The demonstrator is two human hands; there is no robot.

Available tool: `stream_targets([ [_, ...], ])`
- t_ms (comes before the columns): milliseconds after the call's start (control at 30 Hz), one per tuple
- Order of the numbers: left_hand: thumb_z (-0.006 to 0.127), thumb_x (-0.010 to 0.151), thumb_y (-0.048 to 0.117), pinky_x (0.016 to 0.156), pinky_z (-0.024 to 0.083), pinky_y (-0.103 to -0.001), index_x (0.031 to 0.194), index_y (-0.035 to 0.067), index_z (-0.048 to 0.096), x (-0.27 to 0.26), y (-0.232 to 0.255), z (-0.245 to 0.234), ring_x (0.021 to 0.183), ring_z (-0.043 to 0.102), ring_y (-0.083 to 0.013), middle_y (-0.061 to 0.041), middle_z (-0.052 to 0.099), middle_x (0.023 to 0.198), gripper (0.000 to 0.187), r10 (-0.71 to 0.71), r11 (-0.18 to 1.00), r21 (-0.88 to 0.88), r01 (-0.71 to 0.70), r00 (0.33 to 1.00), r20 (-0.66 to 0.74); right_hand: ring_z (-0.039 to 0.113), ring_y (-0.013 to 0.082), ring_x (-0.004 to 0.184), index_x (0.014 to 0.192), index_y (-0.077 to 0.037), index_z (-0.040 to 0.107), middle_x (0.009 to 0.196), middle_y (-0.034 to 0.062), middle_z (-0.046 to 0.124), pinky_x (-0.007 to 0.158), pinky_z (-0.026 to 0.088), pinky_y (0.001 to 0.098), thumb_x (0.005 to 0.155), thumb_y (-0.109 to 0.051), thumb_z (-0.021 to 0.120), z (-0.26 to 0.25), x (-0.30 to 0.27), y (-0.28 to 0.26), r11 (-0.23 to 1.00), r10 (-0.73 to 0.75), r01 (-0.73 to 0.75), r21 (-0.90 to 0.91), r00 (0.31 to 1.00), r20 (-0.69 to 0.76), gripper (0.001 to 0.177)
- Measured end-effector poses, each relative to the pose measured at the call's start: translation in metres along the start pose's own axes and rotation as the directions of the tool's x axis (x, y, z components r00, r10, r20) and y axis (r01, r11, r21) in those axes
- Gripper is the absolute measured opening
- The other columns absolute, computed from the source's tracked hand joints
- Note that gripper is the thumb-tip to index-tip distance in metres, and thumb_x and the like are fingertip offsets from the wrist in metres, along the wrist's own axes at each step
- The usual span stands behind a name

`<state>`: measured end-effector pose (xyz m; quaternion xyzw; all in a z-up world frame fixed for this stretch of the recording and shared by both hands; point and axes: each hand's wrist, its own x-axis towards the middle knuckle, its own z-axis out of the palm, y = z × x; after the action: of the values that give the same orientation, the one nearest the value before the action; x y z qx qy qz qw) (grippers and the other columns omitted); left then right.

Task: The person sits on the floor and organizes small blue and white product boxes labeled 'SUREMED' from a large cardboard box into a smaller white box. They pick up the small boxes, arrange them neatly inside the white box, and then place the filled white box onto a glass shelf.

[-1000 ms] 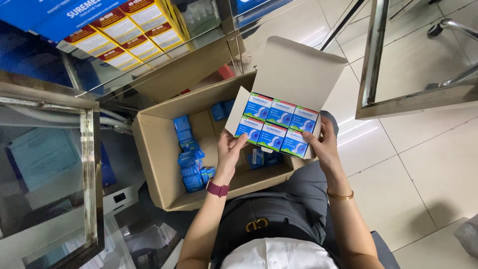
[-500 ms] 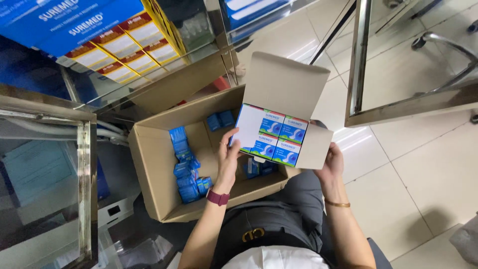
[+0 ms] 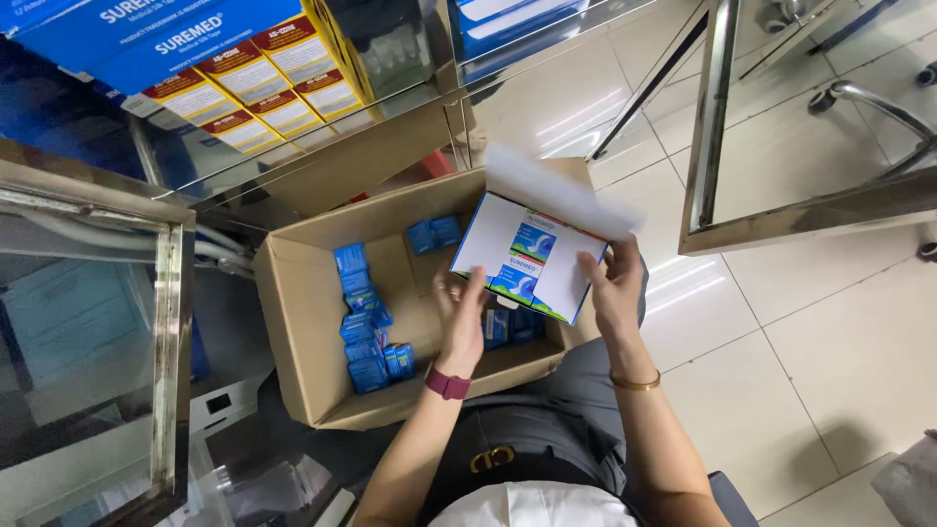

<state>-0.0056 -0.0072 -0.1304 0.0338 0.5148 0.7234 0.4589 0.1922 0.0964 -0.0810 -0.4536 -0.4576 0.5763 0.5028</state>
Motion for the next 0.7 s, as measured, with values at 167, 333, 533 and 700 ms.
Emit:
stream_targets([
  [167, 0.074, 0.087, 0.006, 0.088, 0.062, -0.045, 0.144, 0.011, 0.033, -0.022, 0.024, 0.022, 0.115, 0.063, -0.0247, -0.009, 0.057, 0.125, 0.071, -0.154, 0.982, 0.134, 0.135, 0.978, 0.14, 0.06, 0.022, 0.13, 0.103, -0.002, 0.066, 0.138, 0.0122, 0.065, 0.107, 0.05, 0.0335, 0.094, 0.008, 0.055, -0.011, -0.015, -0.018, 0.959, -0.203, 0.204, -0.196, 0.979, 0.024, 0.017],
  [333, 0.072, 0.09, 0.0, 0.088, 0.06, -0.043, 0.145, 0.005, 0.029, -0.025, 0.029, 0.025, 0.115, 0.064, -0.0313, -0.017, 0.057, 0.131, 0.07, -0.159, 0.975, 0.184, 0.125, 0.971, 0.18, 0.055, 0.0253, 0.138, 0.108, -0.005, 0.069, 0.138, 0.0116, 0.066, 0.115, 0.047, 0.0385, 0.092, 0.002, 0.048, 0.007, -0.032, -0.066, 0.88, -0.324, 0.293, -0.374, 0.946, -0.021, 0.028],
  [533, 0.067, 0.083, -0.012, 0.103, 0.055, -0.037, 0.155, 0.01, 0.019, -0.029, 0.031, 0.025, 0.128, 0.056, -0.0204, -0.011, 0.049, 0.141, 0.089, 0.003, 0.988, 0.147, -0.049, 0.955, 0.298, 0.046, 0.0391, 0.134, 0.127, -0.007, 0.063, 0.14, 0.0157, 0.056, 0.109, 0.037, 0.0542, 0.076, -0.03, 0.082, 0.057, -0.025, -0.116, 0.404, -0.376, 0.672, -0.62, 0.741, 0.557, 0.06],
  [700, 0.062, 0.08, -0.015, 0.09, 0.055, -0.032, 0.158, 0.012, 0.015, -0.033, 0.037, 0.027, 0.118, 0.059, -0.019, -0.012, 0.052, 0.136, 0.095, -0.032, 0.987, 0.163, -0.012, 0.963, 0.266, 0.048, 0.0352, 0.14, 0.139, -0.025, 0.063, 0.151, 0.0118, 0.053, 0.111, 0.04, 0.0538, 0.084, -0.024, 0.08, 0.069, -0.022, -0.102, 0.208, -0.237, 0.788, -0.579, 0.615, 0.752, 0.058],
])
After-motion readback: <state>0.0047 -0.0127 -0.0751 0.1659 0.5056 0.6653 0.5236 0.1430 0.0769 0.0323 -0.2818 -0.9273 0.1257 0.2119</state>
